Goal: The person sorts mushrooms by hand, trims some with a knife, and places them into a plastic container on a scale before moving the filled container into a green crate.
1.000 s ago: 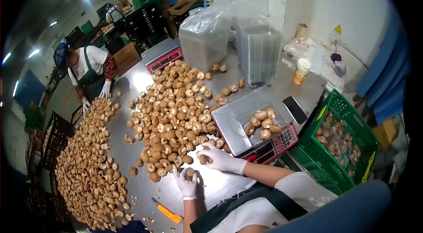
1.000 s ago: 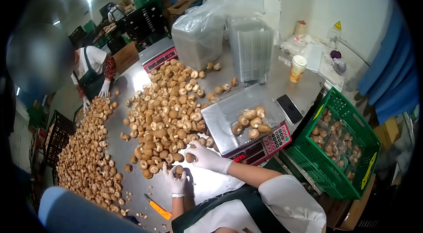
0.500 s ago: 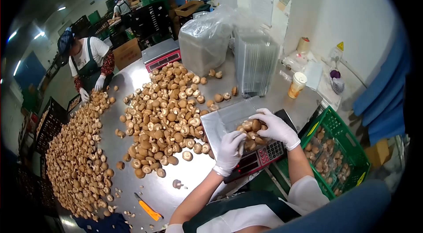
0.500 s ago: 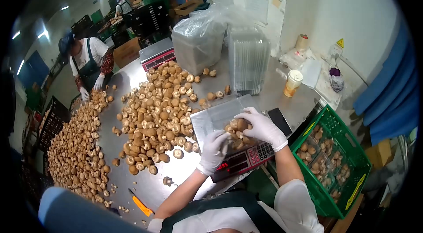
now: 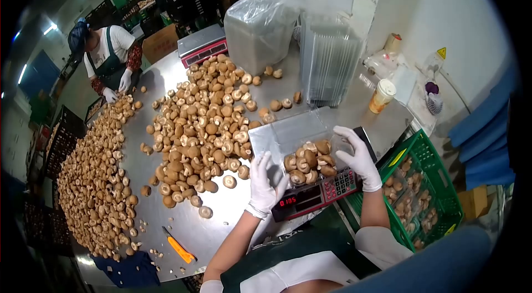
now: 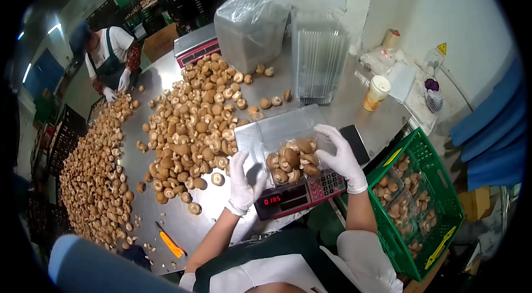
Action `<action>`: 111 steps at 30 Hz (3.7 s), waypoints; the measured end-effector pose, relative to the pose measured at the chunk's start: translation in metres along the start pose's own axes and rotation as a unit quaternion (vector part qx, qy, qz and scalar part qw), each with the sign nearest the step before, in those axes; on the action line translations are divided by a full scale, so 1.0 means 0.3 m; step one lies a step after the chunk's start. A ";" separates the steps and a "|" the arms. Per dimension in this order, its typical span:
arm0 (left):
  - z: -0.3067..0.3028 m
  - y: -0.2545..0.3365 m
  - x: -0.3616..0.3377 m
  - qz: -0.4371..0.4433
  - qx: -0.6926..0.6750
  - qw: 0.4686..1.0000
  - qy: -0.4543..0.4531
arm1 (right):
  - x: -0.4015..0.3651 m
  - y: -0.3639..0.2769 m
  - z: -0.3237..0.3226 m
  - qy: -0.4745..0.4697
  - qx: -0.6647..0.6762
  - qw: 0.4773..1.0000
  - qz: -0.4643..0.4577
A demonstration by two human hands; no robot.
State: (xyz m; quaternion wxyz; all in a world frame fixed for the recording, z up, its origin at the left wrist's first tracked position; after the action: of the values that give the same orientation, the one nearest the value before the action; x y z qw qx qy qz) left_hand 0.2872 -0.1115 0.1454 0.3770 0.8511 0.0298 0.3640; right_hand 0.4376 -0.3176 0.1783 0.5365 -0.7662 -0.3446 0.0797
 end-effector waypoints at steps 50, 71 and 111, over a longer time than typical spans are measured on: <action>0.161 0.150 0.033 0.152 0.035 0.967 -0.201 | -0.127 0.029 0.077 0.013 -0.051 0.991 0.123; -0.021 0.037 0.018 -0.019 0.050 0.992 -0.116 | -0.023 -0.078 0.062 0.012 -0.259 0.962 -0.080; -1.110 -0.157 -1.290 -0.520 0.343 0.780 0.066 | -0.162 -0.123 1.515 -0.361 -0.209 0.871 -0.261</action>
State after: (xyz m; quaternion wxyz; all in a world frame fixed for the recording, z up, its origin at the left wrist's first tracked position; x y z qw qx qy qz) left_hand -0.1999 0.0026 0.0331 0.1890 0.7535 0.6153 0.1339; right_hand 0.1612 0.0082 0.0114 0.2035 -0.6603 -0.7103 0.1344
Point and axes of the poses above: each hand's wrist, its own x-axis towards the middle knuckle, its own z-axis out of the palm, y = z × x, the point moved 6 cm from there along x, towards the middle knuckle, and after that the axes turned 1 degree about -z, right-handed, at the moved point
